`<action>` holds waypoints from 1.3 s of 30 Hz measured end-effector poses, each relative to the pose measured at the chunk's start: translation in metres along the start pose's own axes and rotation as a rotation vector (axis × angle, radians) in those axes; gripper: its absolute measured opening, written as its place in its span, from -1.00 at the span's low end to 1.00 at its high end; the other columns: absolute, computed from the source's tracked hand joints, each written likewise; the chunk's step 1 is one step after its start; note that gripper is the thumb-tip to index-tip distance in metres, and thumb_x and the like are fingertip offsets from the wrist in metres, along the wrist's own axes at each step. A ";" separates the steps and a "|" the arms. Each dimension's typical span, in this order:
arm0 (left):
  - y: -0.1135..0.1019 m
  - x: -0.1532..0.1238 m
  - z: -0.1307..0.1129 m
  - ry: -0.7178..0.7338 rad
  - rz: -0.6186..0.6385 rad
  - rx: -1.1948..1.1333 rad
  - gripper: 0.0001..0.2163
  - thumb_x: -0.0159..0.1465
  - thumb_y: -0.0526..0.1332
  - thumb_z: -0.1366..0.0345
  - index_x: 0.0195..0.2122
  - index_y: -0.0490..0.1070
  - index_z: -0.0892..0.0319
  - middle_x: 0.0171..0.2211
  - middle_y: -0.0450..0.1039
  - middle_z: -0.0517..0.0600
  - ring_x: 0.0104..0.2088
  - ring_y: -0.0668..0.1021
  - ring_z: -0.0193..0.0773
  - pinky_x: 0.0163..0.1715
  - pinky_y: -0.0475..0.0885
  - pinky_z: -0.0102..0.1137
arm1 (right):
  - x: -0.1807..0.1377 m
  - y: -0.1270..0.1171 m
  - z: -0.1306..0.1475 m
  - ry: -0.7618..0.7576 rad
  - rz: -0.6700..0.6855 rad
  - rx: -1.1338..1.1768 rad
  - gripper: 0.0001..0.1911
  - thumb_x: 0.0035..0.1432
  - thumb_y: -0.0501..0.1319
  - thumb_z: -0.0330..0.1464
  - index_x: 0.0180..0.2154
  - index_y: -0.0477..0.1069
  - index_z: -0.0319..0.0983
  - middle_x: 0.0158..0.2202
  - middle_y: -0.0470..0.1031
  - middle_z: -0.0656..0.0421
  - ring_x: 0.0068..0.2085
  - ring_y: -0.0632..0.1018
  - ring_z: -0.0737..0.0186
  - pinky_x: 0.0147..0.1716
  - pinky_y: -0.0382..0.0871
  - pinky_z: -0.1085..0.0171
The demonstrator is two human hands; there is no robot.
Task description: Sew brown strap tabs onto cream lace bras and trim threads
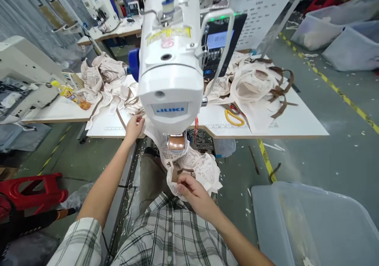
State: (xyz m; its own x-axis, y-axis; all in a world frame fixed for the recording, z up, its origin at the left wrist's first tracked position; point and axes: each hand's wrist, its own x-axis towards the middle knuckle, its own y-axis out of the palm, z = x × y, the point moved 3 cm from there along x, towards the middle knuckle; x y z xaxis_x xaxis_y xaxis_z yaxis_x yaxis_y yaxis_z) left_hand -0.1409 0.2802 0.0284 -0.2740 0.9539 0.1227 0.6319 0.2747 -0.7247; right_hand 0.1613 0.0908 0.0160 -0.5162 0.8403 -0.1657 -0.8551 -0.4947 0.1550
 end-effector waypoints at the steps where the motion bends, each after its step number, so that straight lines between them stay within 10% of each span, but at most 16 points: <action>1: 0.005 0.010 -0.002 0.001 0.038 0.020 -0.78 0.29 0.24 0.27 -0.07 0.47 0.22 -0.09 0.55 0.17 -0.06 0.55 -0.05 -0.03 0.39 -0.24 | 0.001 0.002 -0.001 0.008 0.002 0.008 -0.55 0.31 0.13 0.07 -0.33 0.29 -0.18 -0.39 0.19 0.23 -0.37 0.26 0.30 -0.36 0.20 0.29; 8: 0.026 0.020 -0.009 -0.037 0.186 0.045 -0.89 0.15 0.28 0.40 -0.28 0.49 0.18 -0.39 0.49 0.06 -0.23 0.52 -0.02 -0.19 0.34 -0.27 | -0.010 -0.011 -0.004 0.039 0.007 0.013 -0.55 0.31 0.12 0.07 -0.33 0.27 -0.18 -0.39 0.18 0.24 -0.37 0.25 0.31 -0.37 0.18 0.31; 14: 0.006 -0.027 -0.007 -0.072 0.187 -0.153 -0.94 0.20 0.18 0.33 -0.34 0.43 0.16 -0.29 0.49 0.02 -0.22 0.50 -0.15 -0.22 0.35 -0.35 | -0.031 -0.017 -0.004 -0.084 0.733 0.103 -0.50 0.24 0.21 0.07 -0.44 0.32 -0.23 -0.49 0.31 0.21 -0.44 0.34 0.34 -0.42 0.19 0.34; 16: -0.003 -0.054 -0.003 -0.101 0.228 -0.251 -0.87 0.25 0.15 0.24 -0.30 0.43 0.15 -0.33 0.50 0.00 -0.29 0.51 -0.20 -0.27 0.36 -0.38 | -0.037 -0.025 -0.007 -0.168 0.795 0.181 -0.52 0.23 0.24 0.02 -0.49 0.32 -0.22 -0.53 0.28 0.21 -0.48 0.33 0.35 -0.46 0.15 0.35; 24: -0.027 -0.158 0.067 -0.410 0.250 -0.401 -0.66 0.22 0.22 0.01 -0.24 0.51 0.22 -0.65 0.19 -0.19 -0.63 0.23 -0.37 -0.57 0.08 -0.44 | -0.093 -0.109 -0.046 0.026 0.190 0.524 -0.37 0.02 0.31 0.04 -0.69 -0.01 -0.14 -0.73 -0.03 0.27 -0.74 0.07 0.35 -0.70 -0.02 0.23; 30: 0.015 -0.225 0.095 -0.565 0.301 -0.488 -0.59 0.17 0.26 -0.12 -0.37 0.45 0.20 -0.62 0.19 -0.18 -0.58 0.24 -0.37 -0.53 0.11 -0.45 | -0.086 -0.164 -0.058 0.528 -0.191 -0.183 -0.50 0.01 0.28 0.17 -0.45 0.36 -0.12 -0.49 0.34 0.13 -0.49 0.38 0.20 -0.48 0.27 0.20; 35: 0.029 -0.245 0.075 -0.554 0.413 -0.600 -0.63 0.15 0.35 -0.05 -0.42 0.37 0.17 -0.54 0.23 -0.17 -0.52 0.27 -0.39 -0.48 0.17 -0.47 | -0.039 -0.135 -0.071 0.360 -0.327 -0.862 -0.58 0.21 0.14 -0.01 -0.15 0.44 -0.22 -0.11 0.51 -0.06 -0.08 0.54 -0.01 -0.09 0.45 0.07; 39: 0.012 -0.244 0.051 -0.529 0.489 -0.691 -0.64 0.21 0.30 -0.04 -0.22 0.46 0.17 -0.50 0.29 -0.14 -0.52 0.28 -0.38 -0.52 0.16 -0.48 | 0.000 -0.057 -0.080 0.218 0.041 -0.854 -0.59 0.38 0.05 -0.12 0.08 0.41 -0.22 0.09 0.49 -0.05 0.05 0.55 0.04 0.05 0.43 0.11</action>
State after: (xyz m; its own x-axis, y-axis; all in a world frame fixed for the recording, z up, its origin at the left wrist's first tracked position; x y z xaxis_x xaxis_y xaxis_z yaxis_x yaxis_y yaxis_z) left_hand -0.1035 0.0447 -0.0455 -0.0520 0.8506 -0.5233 0.9985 0.0363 -0.0403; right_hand 0.2060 0.1010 -0.0708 -0.4702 0.8006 -0.3713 -0.5350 -0.5932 -0.6015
